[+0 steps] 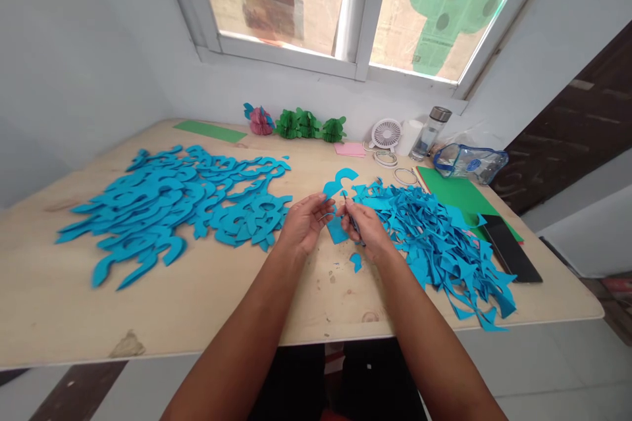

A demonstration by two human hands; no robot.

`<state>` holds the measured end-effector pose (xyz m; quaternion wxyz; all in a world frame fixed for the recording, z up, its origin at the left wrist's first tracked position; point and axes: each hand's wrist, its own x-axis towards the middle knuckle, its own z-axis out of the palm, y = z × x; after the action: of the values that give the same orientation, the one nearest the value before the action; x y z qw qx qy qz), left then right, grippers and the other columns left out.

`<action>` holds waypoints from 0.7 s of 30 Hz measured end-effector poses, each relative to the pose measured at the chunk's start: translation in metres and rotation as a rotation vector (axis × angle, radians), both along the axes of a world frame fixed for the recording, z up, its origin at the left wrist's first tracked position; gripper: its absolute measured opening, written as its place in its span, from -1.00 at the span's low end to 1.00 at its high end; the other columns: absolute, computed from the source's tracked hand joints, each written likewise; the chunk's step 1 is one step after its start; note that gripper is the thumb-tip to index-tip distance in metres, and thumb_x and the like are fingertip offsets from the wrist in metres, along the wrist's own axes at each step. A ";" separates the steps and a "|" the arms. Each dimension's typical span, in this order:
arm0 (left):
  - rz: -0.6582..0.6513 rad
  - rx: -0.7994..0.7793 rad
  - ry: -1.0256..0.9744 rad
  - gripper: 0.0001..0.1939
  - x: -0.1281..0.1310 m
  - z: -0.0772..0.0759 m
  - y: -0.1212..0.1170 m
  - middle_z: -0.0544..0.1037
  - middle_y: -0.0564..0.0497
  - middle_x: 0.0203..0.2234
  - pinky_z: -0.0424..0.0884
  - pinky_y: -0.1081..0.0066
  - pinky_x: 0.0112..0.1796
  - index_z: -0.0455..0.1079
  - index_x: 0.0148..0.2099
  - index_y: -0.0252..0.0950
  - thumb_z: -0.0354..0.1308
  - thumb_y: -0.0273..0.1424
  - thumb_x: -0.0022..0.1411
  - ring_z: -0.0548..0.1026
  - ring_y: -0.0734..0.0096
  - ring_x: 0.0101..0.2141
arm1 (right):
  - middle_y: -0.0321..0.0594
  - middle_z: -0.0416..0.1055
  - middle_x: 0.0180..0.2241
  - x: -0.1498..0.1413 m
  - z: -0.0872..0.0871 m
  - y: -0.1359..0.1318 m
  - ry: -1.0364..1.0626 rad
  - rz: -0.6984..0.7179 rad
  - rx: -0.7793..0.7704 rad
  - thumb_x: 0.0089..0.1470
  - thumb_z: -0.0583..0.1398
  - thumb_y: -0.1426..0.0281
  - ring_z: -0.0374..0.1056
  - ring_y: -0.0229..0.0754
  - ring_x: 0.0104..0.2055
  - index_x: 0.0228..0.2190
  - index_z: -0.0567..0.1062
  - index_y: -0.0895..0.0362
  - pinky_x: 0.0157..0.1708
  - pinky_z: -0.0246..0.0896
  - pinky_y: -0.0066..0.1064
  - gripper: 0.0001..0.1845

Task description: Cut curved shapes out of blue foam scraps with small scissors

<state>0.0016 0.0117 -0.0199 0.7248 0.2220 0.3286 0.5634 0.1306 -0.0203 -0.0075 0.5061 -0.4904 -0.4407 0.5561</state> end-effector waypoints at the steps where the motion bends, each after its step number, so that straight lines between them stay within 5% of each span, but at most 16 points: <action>1: 0.005 0.002 -0.003 -0.85 0.000 0.000 0.000 0.57 0.01 -0.55 0.42 0.44 -0.38 0.42 -0.46 -0.33 0.32 -0.45 -0.16 0.51 0.44 -0.48 | -0.39 0.26 -0.72 -0.001 0.001 -0.001 -0.006 0.017 -0.003 -0.10 0.22 -0.05 -0.03 -0.45 -0.78 -0.51 0.43 0.18 -0.79 -0.29 -0.52 -0.51; 21: 0.062 0.178 0.226 -0.77 0.006 0.008 -0.006 0.52 -0.01 -0.59 0.43 0.36 -0.39 0.44 -0.51 -0.36 0.36 -0.31 -0.17 0.48 0.39 -0.51 | -0.46 0.13 -0.77 0.000 0.005 -0.002 0.023 0.085 -0.062 -0.04 0.20 -0.02 -0.16 -0.46 -0.78 -0.50 0.45 0.19 -0.77 -0.35 -0.52 -0.52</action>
<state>0.0071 0.0052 -0.0118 0.6430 0.3370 0.3634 0.5839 0.1306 -0.0228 -0.0029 0.4715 -0.4802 -0.4377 0.5963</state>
